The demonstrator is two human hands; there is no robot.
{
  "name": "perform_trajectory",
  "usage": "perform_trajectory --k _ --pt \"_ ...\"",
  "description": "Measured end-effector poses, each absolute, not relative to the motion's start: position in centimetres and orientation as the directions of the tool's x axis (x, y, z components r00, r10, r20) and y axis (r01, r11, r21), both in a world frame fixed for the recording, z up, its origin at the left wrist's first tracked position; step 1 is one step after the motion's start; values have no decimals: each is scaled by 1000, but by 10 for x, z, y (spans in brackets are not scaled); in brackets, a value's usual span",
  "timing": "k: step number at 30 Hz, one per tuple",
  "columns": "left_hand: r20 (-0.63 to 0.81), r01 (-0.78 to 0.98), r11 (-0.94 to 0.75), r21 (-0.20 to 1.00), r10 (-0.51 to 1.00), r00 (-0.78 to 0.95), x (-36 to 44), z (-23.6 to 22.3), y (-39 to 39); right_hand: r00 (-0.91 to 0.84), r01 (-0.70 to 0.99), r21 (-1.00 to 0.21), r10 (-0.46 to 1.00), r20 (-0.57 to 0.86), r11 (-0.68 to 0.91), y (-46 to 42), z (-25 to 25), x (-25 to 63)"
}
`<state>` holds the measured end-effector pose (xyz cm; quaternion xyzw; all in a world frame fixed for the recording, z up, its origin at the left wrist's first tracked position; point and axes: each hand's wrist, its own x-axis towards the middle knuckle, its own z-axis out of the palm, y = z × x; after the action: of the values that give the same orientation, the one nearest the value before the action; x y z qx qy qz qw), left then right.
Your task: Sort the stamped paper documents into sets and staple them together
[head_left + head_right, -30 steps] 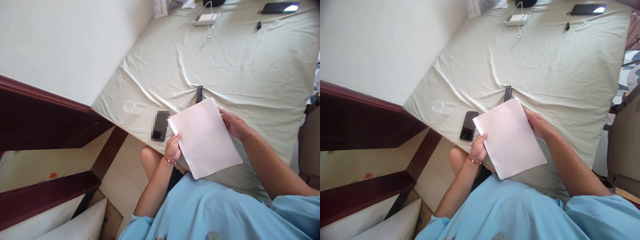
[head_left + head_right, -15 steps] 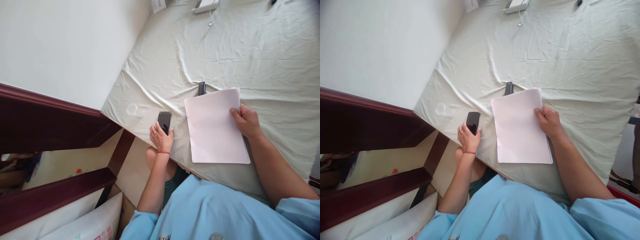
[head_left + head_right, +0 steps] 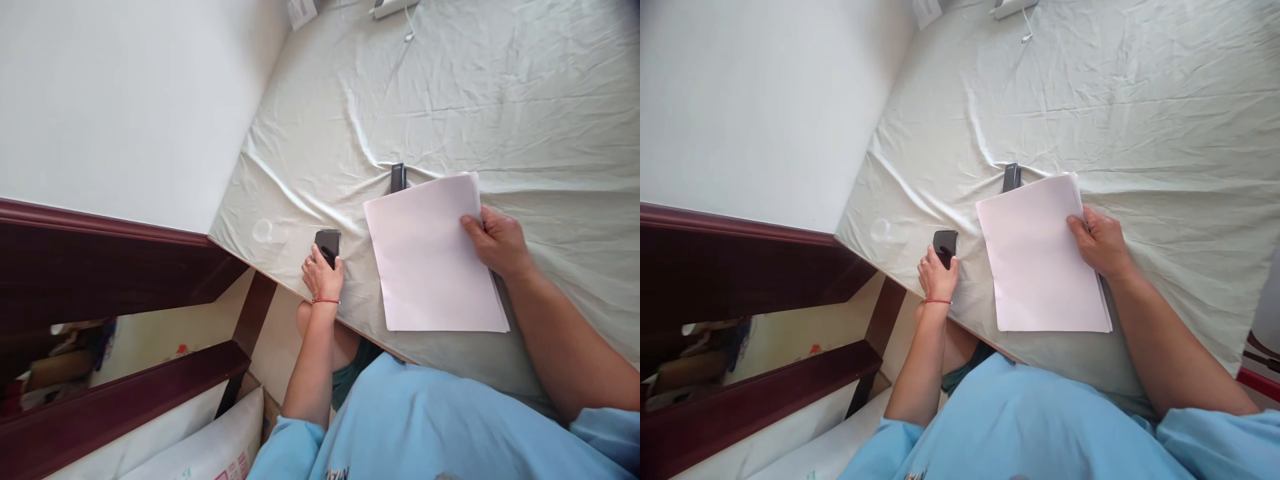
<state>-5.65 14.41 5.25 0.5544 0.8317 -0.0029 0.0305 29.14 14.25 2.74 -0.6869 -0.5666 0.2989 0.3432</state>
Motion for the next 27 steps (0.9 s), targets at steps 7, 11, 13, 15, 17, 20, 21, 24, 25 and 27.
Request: perform_trajectory --k 7,11,13,15,17,20,21,24,25,27 --pt "37 919 350 180 931 -362 -89 40 115 176 574 -811 984 -15 -115 143 26 291" --pt "301 949 249 193 906 -299 -105 25 81 181 609 -785 983 -2 -114 145 21 292" --pt "378 969 188 160 895 -236 -106 19 67 183 614 -782 983 11 -105 145 19 293" --pt "403 976 173 131 890 -212 -104 14 58 187 622 -777 982 27 -97 144 17 293" --pt "389 972 206 116 891 -235 -100 10 54 188 621 -779 982 35 -91 144 17 294" --pt "339 960 260 106 898 -281 -93 6 58 180 611 -788 983 45 -76 144 17 293" --pt "324 962 255 101 906 -274 -89 6 62 178 614 -786 983 49 -72 144 17 293" --pt "285 988 123 96 948 -146 -75 12 73 182 636 -768 982 58 -73 145 16 292" --pt "271 993 54 107 959 -81 -69 15 76 184 642 -764 981 59 -74 145 16 292" --pt "271 989 -62 136 962 23 -58 22 80 186 645 -760 981 60 -76 145 16 293"
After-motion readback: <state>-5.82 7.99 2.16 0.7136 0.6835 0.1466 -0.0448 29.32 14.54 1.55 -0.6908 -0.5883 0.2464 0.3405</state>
